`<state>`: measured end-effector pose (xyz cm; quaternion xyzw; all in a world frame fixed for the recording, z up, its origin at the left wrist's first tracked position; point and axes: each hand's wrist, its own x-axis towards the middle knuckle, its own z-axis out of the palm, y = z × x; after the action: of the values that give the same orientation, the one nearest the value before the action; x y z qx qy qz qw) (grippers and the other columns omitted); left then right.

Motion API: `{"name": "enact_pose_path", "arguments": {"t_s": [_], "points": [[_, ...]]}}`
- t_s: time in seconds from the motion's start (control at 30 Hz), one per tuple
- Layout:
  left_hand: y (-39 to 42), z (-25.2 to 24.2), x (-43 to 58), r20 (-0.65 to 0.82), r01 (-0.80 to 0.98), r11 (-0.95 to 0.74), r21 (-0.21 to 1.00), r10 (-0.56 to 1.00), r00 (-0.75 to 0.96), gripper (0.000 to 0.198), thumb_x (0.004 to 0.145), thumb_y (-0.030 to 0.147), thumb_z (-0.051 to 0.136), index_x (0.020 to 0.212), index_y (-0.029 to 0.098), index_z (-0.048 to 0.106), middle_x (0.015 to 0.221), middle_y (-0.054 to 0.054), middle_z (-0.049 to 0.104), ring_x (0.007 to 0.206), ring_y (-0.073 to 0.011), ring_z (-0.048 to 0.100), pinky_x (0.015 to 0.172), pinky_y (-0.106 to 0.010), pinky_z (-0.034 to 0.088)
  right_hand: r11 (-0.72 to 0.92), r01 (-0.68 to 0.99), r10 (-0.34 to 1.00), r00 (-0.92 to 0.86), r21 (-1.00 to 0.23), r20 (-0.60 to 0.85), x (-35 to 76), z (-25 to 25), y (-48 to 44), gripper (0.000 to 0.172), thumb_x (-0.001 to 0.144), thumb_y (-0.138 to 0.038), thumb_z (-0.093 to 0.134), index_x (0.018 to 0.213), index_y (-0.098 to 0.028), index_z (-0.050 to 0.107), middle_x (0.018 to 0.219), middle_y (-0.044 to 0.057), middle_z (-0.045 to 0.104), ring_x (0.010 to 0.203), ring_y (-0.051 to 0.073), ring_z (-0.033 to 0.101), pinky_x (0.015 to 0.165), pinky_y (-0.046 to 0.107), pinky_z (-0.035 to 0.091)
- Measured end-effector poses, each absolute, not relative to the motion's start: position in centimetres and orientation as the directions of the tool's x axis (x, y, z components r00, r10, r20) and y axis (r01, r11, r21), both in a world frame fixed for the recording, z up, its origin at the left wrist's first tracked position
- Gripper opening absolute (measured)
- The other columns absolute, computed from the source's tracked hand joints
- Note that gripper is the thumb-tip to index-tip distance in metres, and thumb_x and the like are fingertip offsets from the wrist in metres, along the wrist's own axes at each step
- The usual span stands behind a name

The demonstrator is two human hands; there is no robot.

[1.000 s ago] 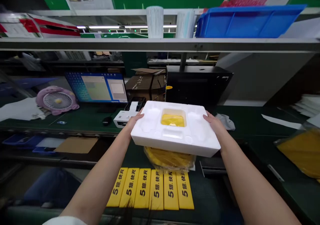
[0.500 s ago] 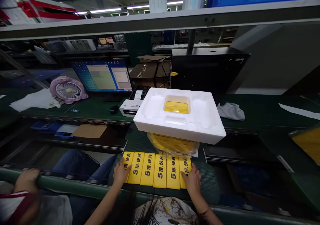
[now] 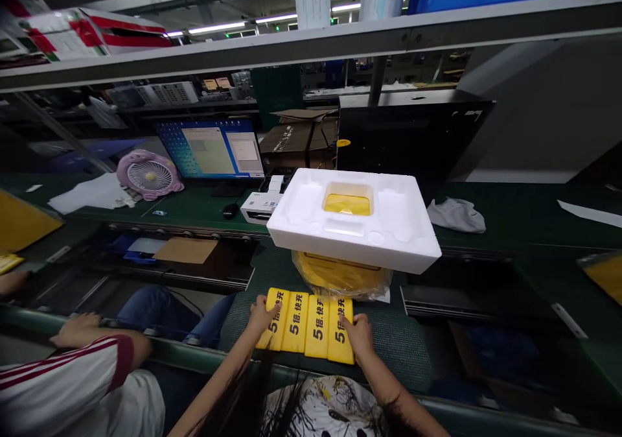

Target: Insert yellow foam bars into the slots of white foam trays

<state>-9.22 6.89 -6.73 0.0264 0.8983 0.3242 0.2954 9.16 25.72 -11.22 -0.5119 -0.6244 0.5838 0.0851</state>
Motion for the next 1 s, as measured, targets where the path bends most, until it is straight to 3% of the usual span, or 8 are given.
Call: {"name": "enact_pose_path", "arguments": {"t_s": [0.2,0.33,0.4,0.5,0.6,0.77,0.87,1.0], "points": [[7.1,-4.2,-9.1,-0.457,0.015,0.813,0.583,0.342,-0.821,0.051,0.079,0.039,0.05,0.119,0.015,0.031,0.102,-0.016,0.059,0.086,-0.0281,0.061,0.072,-0.039,0.047,0.128,0.63,0.721,-0.59,-0.766,-0.364,11.0,-8.7,27.3,0.042,0.07,-0.029,0.055,0.108,-0.015,0.044,0.088,0.011,0.063,0.083,0.026,0.06,0.07,0.035,0.046],[6.5,-4.0,-8.7,-0.295,0.337,0.861,0.381,0.458,-0.839,0.055,0.078,0.026,0.049,0.128,0.015,0.029,0.115,-0.019,0.053,0.109,-0.0342,0.048,0.085,-0.046,0.039,0.688,0.622,0.626,-0.769,-0.373,-0.128,13.6,-7.1,26.8,0.044,0.076,-0.014,0.04,0.12,-0.015,0.046,0.102,0.016,0.059,0.101,0.033,0.051,0.083,0.047,0.038],[6.0,-4.1,-9.5,-0.385,0.192,0.855,0.481,0.403,-0.83,0.058,0.075,0.024,0.053,0.127,0.014,0.031,0.111,-0.02,0.055,0.102,-0.0328,0.054,0.082,-0.042,0.042,0.584,0.668,0.67,-0.718,-0.462,-0.191,14.9,-7.3,27.4,0.044,0.075,-0.016,0.039,0.119,-0.015,0.046,0.099,0.015,0.06,0.096,0.033,0.055,0.079,0.047,0.041],[5.0,-1.5,-12.4,-0.452,-0.192,0.662,0.724,0.247,-0.857,0.051,0.075,0.028,0.056,0.119,0.017,0.034,0.095,-0.015,0.061,0.077,-0.0284,0.062,0.067,-0.038,0.048,-0.068,0.663,0.766,-0.444,-0.745,-0.465,17.5,-6.6,31.4,0.039,0.07,-0.033,0.049,0.107,-0.019,0.047,0.081,0.01,0.064,0.073,0.03,0.063,0.061,0.041,0.049],[5.3,5.8,-16.0,-0.367,-0.282,0.369,0.885,0.182,-0.912,0.033,0.081,0.033,0.048,0.11,0.023,0.035,0.095,-0.008,0.059,0.067,-0.0195,0.061,0.059,-0.033,0.051,-0.5,0.274,0.831,-0.115,-0.822,-0.544,20.3,-1.4,38.0,0.042,0.058,-0.039,0.063,0.094,-0.023,0.047,0.077,0.009,0.064,0.06,0.029,0.062,0.049,0.04,0.05],[12.7,20.8,-18.3,-0.02,-0.123,-0.231,0.965,0.404,-0.915,0.032,0.074,0.024,0.058,0.104,0.024,0.047,0.094,-0.004,0.059,0.073,-0.0181,0.062,0.061,-0.033,0.054,-0.065,-0.211,0.997,0.026,-0.975,-0.072,17.0,15.2,44.2,0.024,0.071,-0.029,0.059,0.095,-0.03,0.054,0.119,0.006,0.055,0.1,0.022,0.057,0.064,0.03,0.054],[19.6,24.1,-18.0,0.089,-0.067,-0.249,0.966,0.565,-0.82,0.047,0.072,0.024,0.062,0.115,0.025,0.045,0.1,-0.007,0.06,0.081,-0.0212,0.062,0.07,-0.038,0.053,0.053,-0.275,0.978,-0.18,-0.96,0.105,10.5,21.1,43.5,0.027,0.075,-0.03,0.057,0.101,-0.028,0.052,0.113,0.003,0.058,0.095,0.02,0.059,0.071,0.031,0.055],[25.0,22.3,-17.4,0.014,-0.088,-0.118,0.989,0.667,-0.745,0.079,0.07,0.017,0.063,0.135,0.033,0.02,0.113,-0.009,0.057,0.083,-0.0227,0.062,0.075,-0.043,0.051,-0.05,-0.14,0.928,-0.373,-0.989,0.006,4.5,21.0,42.1,0.048,0.077,-0.029,0.054,0.122,-0.031,0.036,0.109,0.003,0.059,0.081,0.019,0.062,0.064,0.031,0.055]]}}
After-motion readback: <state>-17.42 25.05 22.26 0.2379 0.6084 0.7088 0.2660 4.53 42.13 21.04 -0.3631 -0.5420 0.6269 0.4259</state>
